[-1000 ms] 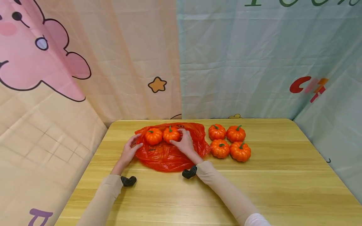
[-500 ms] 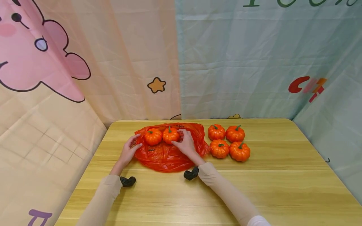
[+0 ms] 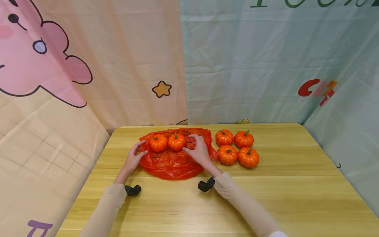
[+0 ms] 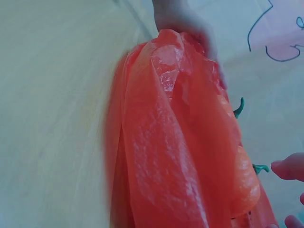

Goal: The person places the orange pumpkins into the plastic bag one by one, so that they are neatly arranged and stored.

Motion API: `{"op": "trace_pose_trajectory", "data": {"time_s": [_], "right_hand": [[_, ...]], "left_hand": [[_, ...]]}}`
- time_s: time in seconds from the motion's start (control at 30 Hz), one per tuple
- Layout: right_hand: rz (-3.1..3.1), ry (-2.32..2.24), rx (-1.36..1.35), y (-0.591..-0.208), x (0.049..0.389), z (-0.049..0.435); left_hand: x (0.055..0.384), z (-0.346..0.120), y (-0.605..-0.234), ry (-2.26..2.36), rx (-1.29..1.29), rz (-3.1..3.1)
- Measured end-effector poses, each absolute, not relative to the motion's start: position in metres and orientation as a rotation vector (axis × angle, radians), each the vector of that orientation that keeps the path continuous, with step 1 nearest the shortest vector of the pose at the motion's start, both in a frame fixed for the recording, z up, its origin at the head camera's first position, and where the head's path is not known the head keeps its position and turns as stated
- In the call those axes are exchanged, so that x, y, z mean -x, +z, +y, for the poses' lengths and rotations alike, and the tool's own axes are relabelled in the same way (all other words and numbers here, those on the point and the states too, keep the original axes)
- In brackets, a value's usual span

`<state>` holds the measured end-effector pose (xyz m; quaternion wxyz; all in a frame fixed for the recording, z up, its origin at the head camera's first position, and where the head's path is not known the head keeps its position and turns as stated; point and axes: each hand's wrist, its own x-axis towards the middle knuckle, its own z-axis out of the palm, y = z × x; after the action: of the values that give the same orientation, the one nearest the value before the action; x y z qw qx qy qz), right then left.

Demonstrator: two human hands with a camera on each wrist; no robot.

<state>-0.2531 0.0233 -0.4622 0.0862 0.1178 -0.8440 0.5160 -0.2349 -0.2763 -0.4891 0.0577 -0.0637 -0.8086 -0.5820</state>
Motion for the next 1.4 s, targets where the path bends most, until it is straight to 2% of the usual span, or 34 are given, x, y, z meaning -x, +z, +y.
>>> {"op": "trace_pose_trajectory", "data": {"time_s": [0.7, 1.4], "right_hand": [[-2.403, 1.438, -0.416, -0.435, 0.225, 0.089], [-2.235, 1.172, -0.389, -0.441, 0.206, 0.171]], "left_hand": [[0.233, -0.274, -0.492, -1.73, 0.18, -2.46], [0.227, -0.269, -0.483, -1.801, 0.176, -2.434]]}}
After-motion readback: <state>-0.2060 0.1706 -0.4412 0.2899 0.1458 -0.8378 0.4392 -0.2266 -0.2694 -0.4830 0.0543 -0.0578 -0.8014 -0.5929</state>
